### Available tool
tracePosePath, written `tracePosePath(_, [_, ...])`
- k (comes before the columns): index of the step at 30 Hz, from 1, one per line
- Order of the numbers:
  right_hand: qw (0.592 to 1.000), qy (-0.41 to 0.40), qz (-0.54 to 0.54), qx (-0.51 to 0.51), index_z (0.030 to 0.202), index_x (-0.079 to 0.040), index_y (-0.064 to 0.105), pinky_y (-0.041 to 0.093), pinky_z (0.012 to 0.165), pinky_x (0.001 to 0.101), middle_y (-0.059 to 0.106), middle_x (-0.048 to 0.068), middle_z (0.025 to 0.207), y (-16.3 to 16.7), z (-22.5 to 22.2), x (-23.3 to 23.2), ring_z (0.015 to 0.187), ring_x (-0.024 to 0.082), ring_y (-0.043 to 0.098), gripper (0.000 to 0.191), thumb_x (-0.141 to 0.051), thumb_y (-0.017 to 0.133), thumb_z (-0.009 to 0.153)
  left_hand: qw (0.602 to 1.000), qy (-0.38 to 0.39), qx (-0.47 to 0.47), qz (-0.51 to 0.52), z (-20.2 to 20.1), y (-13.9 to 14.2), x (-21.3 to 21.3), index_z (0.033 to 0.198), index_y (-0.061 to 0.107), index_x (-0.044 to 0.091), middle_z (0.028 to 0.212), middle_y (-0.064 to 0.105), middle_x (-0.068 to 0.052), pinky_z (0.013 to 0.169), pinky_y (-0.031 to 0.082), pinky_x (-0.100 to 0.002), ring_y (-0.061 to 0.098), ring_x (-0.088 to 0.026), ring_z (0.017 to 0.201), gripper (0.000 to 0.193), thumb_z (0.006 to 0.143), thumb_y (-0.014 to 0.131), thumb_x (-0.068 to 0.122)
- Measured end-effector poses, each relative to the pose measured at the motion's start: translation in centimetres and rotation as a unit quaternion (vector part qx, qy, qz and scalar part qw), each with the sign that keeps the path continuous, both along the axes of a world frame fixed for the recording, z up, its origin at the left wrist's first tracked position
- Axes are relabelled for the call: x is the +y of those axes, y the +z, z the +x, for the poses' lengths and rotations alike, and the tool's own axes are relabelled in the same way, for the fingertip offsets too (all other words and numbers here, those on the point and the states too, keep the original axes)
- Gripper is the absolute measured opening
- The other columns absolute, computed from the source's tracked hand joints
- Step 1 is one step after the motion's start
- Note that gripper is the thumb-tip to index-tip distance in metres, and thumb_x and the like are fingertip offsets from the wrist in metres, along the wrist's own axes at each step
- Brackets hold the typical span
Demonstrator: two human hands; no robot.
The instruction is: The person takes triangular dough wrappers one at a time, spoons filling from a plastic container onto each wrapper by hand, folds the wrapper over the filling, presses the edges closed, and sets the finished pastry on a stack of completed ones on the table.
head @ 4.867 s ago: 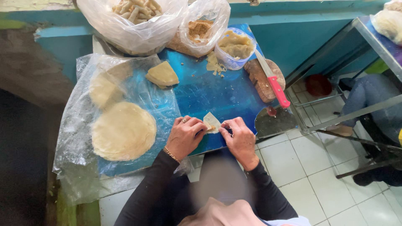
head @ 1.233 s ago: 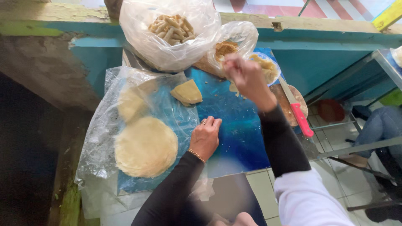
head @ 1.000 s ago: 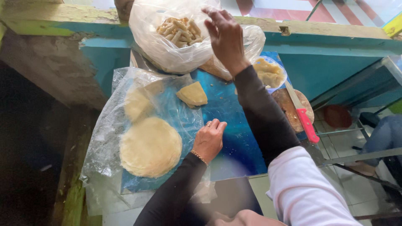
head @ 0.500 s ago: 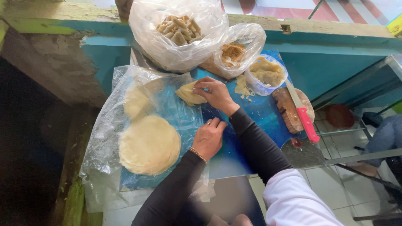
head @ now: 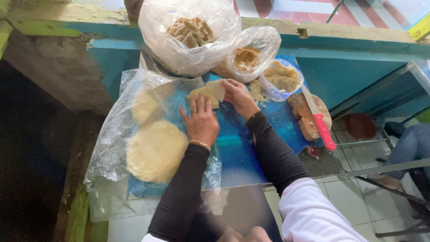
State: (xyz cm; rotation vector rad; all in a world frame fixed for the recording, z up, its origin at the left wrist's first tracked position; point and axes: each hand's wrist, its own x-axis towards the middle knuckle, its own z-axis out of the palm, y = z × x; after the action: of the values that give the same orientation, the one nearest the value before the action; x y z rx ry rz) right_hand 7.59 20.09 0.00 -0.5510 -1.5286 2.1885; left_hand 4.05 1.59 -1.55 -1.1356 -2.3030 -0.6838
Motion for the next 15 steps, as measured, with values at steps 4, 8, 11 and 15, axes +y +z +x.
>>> tracePosePath(4, [0.994, -0.094, 0.048, 0.034, 0.116, -0.008, 0.068, 0.059, 0.077, 0.0293, 0.075, 0.001, 0.103, 0.9, 4.0, 1.0, 0.088, 0.013, 0.073, 0.019, -0.021, 0.061, 0.104, 0.999, -0.004, -0.034, 0.019, -0.9, -0.9, -0.5, 0.129, 0.066, 0.015, 0.145, 0.054, -0.007, 0.111, 0.023, -0.068, 0.046, -0.028, 0.137, 0.041, 0.089, 0.063, 0.025])
tracePosePath(8, [0.812, -0.142, 0.564, -0.039, 0.109, -0.005, 0.072, 0.057, 0.081, 0.0320, 0.075, 0.009, 0.102, 2.3, 12.1, -1.3, 0.092, 0.024, 0.075, 0.016, -0.018, 0.064, 0.107, 0.993, -0.074, -0.041, 0.080, -0.2, -0.9, -0.7, 0.120, 0.070, 0.014, 0.134, 0.060, -0.007, 0.111, 0.033, -0.057, 0.053, -0.027, 0.128, 0.029, 0.091, 0.066, 0.018])
tracePosePath(11, [0.608, -0.047, 0.783, -0.120, 0.100, -0.010, 0.071, 0.054, 0.080, 0.0397, 0.075, 0.009, 0.102, 2.7, 17.5, -6.1, 0.094, 0.031, 0.072, 0.011, -0.009, 0.068, 0.089, 0.973, -0.181, -0.083, 0.115, 0.2, -0.5, -0.7, 0.113, 0.073, 0.013, 0.123, 0.065, -0.006, 0.105, 0.039, -0.049, 0.057, -0.027, 0.120, 0.023, 0.090, 0.069, 0.017])
tracePosePath(15, [0.558, 0.001, 0.823, -0.106, 0.113, -0.008, 0.068, 0.054, 0.090, 0.0395, 0.073, 0.008, 0.116, 2.7, 20.2, -11.1, 0.107, 0.026, 0.070, 0.028, -0.010, 0.068, 0.086, 0.942, -0.300, -0.122, 0.088, 1.1, -0.3, -0.9, 0.097, 0.074, 0.015, 0.112, 0.066, -0.003, 0.100, 0.042, -0.047, 0.059, -0.026, 0.114, 0.012, 0.087, 0.073, 0.022])
